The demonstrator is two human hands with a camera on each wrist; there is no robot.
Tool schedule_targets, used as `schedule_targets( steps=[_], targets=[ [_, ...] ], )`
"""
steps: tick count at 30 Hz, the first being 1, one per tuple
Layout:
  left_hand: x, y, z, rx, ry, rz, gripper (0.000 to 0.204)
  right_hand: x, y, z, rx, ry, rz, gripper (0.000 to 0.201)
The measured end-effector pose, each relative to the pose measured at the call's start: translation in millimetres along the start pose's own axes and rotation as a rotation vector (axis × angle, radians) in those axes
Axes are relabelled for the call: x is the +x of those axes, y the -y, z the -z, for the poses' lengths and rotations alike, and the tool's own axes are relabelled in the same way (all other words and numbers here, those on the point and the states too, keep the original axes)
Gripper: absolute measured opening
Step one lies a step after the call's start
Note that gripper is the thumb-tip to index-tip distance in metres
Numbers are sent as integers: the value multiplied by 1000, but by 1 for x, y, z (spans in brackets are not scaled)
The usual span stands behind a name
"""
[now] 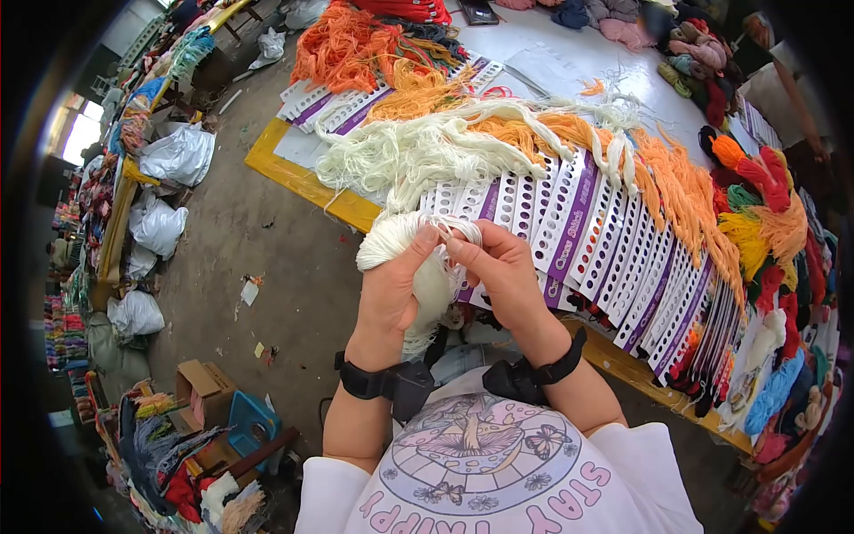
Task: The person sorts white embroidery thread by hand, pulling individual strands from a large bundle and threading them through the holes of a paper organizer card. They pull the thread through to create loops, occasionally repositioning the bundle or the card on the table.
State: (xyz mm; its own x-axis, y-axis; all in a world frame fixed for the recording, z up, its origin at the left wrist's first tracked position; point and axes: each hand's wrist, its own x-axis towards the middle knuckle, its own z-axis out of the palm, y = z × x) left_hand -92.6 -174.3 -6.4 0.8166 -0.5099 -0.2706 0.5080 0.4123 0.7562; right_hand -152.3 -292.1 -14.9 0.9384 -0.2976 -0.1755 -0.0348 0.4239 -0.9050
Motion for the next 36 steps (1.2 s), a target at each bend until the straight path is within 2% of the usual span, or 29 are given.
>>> schedule_targets(
  steps=[1,4,7,8,11,13,17,19,22,25,28,31,36],
  targets=[
    [1,2,2,2,-8,0,17,1,0,1,-10,10,0,16],
    [1,1,4,13,-37,19,24,2,12,2,556,123,-296,17],
    [-5,-7,-4,-118,-8,85,36,8,-3,16,795,319,-422,18],
    [-7,-9,-7,-185,12,115,41,7,0,13,677,266,-389,18],
    [-7,-7,-7,-86,0,88,48,5,8,5,322,138,-283,17],
    [-7,-7,-6,-20,63,85,48,5,7,2,86,90,-202,16],
    [-6,-1,-5,124,84,23,48,5,8,-2,14,40,-139,15],
    [-8,-4,-9,107,80,23,48,4,6,-2,22,36,-116,16],
    [-8,-7,-8,50,61,37,48,6,0,-5,111,-36,-72,16],
    [-6,-6,-3,12,104,19,48,8,6,1,432,29,-210,17],
    [-8,-6,-7,56,103,3,48,7,12,-4,295,-2,-229,15],
    [-7,-2,-6,120,126,-8,49,7,5,0,-24,33,-197,15],
    [-10,0,-10,305,134,-97,47,8,1,0,56,54,-163,14]
  ],
)
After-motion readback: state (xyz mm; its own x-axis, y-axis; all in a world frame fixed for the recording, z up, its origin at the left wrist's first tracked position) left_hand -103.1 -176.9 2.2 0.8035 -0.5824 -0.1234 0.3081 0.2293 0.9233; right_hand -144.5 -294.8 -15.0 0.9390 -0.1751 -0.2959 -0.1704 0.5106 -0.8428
